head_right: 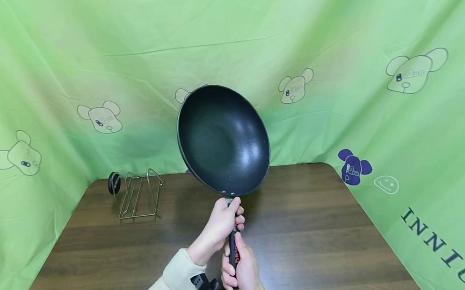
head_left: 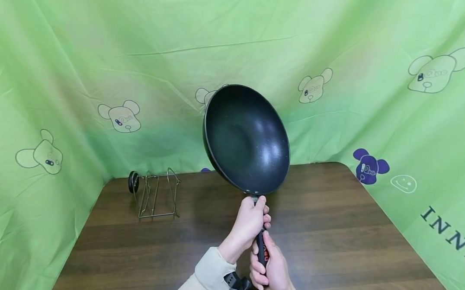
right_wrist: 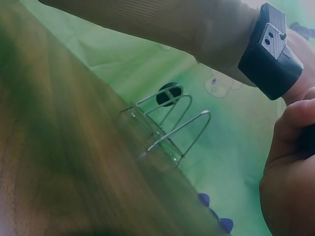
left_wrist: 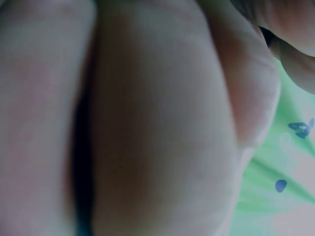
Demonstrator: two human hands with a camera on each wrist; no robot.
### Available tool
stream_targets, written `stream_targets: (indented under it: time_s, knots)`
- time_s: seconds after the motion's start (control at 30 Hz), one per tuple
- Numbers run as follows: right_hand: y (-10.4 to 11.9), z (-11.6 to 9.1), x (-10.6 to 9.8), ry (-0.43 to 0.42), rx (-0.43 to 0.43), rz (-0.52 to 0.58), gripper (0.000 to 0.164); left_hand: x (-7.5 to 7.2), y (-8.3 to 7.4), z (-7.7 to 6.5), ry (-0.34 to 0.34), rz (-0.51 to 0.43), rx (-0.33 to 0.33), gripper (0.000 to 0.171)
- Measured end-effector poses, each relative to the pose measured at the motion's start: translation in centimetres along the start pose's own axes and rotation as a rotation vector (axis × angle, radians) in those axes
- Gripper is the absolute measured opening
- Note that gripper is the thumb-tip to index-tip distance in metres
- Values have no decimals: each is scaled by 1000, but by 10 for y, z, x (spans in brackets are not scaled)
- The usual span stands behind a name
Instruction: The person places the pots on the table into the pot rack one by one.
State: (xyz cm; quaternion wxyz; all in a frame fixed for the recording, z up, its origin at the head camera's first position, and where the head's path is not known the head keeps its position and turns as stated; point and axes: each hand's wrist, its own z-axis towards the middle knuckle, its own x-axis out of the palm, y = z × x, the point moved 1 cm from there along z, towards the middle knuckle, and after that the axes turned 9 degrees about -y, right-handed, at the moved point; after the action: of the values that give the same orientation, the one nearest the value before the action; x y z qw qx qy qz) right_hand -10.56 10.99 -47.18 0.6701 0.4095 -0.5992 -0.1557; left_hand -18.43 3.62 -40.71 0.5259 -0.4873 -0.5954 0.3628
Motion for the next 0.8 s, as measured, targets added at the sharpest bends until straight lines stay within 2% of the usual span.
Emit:
stream_targets:
  time_s: [0.5,0.8]
  knots:
    - [-6,7,3,62,-5,33,51,-10,-3,-4,-58,138,101,25]
    - [-7,10,6,87,-11,14,51,-14,-6,-5,-72,144,107,25]
